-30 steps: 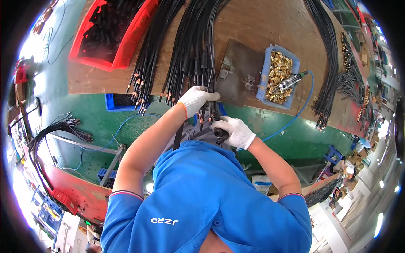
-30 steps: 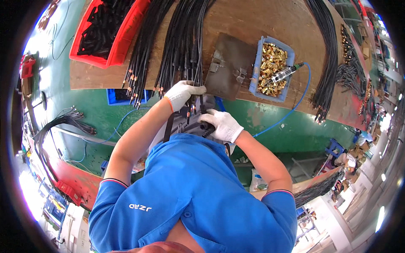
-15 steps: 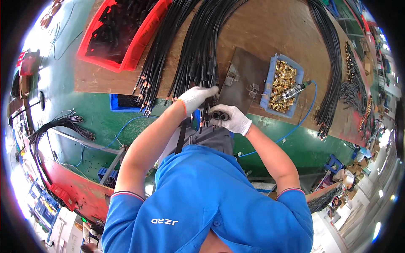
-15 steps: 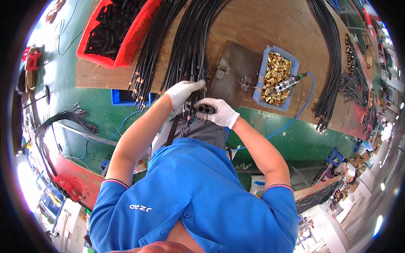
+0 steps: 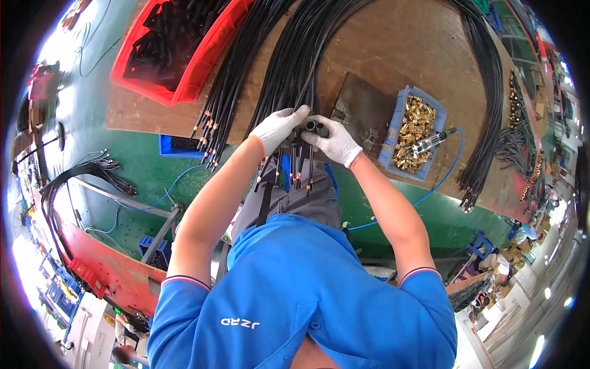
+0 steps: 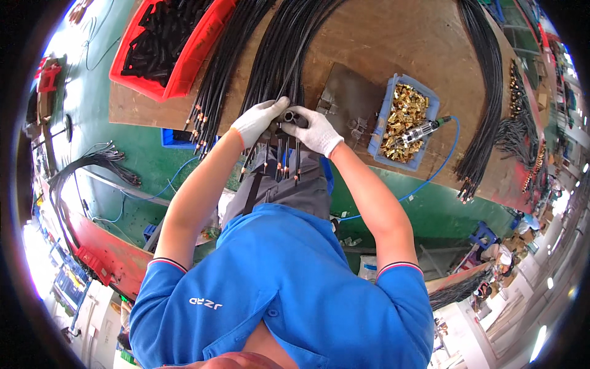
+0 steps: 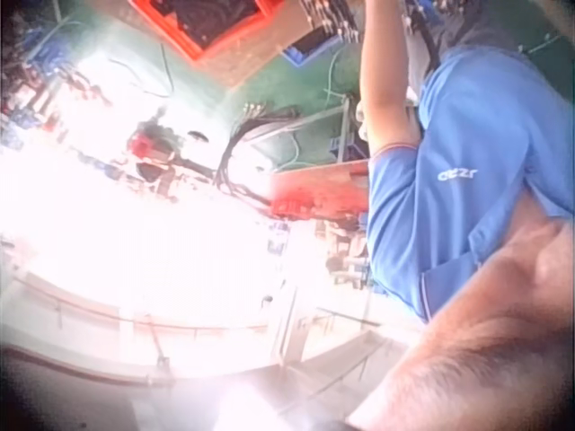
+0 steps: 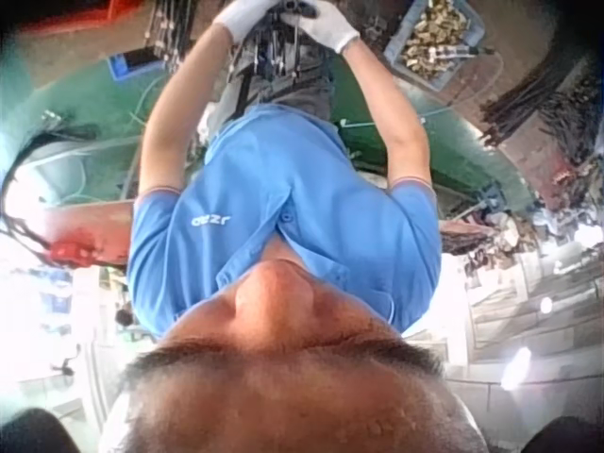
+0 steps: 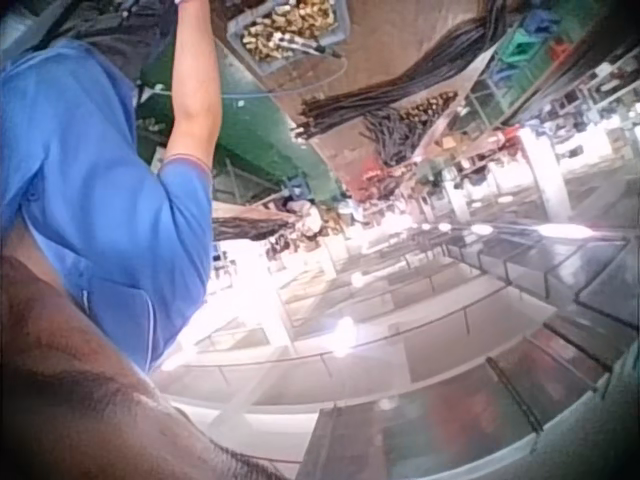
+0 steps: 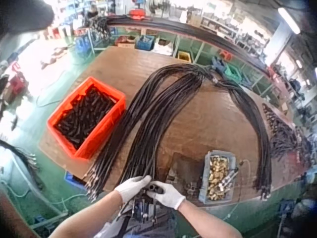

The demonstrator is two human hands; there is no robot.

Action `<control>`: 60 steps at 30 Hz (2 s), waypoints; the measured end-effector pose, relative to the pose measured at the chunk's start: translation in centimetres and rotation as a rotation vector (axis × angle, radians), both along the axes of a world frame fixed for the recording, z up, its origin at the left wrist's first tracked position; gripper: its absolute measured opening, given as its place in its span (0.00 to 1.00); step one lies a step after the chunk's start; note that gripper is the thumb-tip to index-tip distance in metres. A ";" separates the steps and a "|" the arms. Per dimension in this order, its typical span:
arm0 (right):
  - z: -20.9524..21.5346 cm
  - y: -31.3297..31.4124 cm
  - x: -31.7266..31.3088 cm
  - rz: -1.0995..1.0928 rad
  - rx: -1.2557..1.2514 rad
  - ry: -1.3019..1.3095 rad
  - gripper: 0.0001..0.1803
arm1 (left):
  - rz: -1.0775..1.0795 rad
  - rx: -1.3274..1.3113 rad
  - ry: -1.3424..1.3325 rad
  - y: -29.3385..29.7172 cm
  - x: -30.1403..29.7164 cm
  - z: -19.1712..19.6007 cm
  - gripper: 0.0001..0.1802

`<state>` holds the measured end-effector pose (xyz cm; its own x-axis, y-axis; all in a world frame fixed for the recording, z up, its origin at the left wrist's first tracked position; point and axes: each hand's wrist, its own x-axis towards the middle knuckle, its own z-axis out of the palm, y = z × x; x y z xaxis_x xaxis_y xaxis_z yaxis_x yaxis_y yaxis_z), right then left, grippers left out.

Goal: The person pours small metallic components from a plastic bag into a blue tray. They then pick up black cables from a pile and repeatedly slide black plastic sleeves onto the exposed copper ends of the wires. The person works with a bundle of cables, handling them one by one to attach the sleeves.

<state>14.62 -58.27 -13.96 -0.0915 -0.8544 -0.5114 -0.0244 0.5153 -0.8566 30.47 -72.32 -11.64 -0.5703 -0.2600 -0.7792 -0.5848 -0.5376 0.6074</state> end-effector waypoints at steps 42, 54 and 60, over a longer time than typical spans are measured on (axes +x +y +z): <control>-2.7 1.8 5.2 0.516 -0.046 0.953 0.26 | -0.029 -0.497 -0.112 3.7 1.6 -4.5 0.32; 1.1 5.8 6.6 -0.072 -0.443 0.583 0.28 | 0.012 -0.119 0.054 5.2 3.4 -2.0 0.29; 1.1 4.6 7.5 -0.322 -0.195 0.443 0.24 | 0.170 0.048 0.109 5.4 3.6 -2.5 0.27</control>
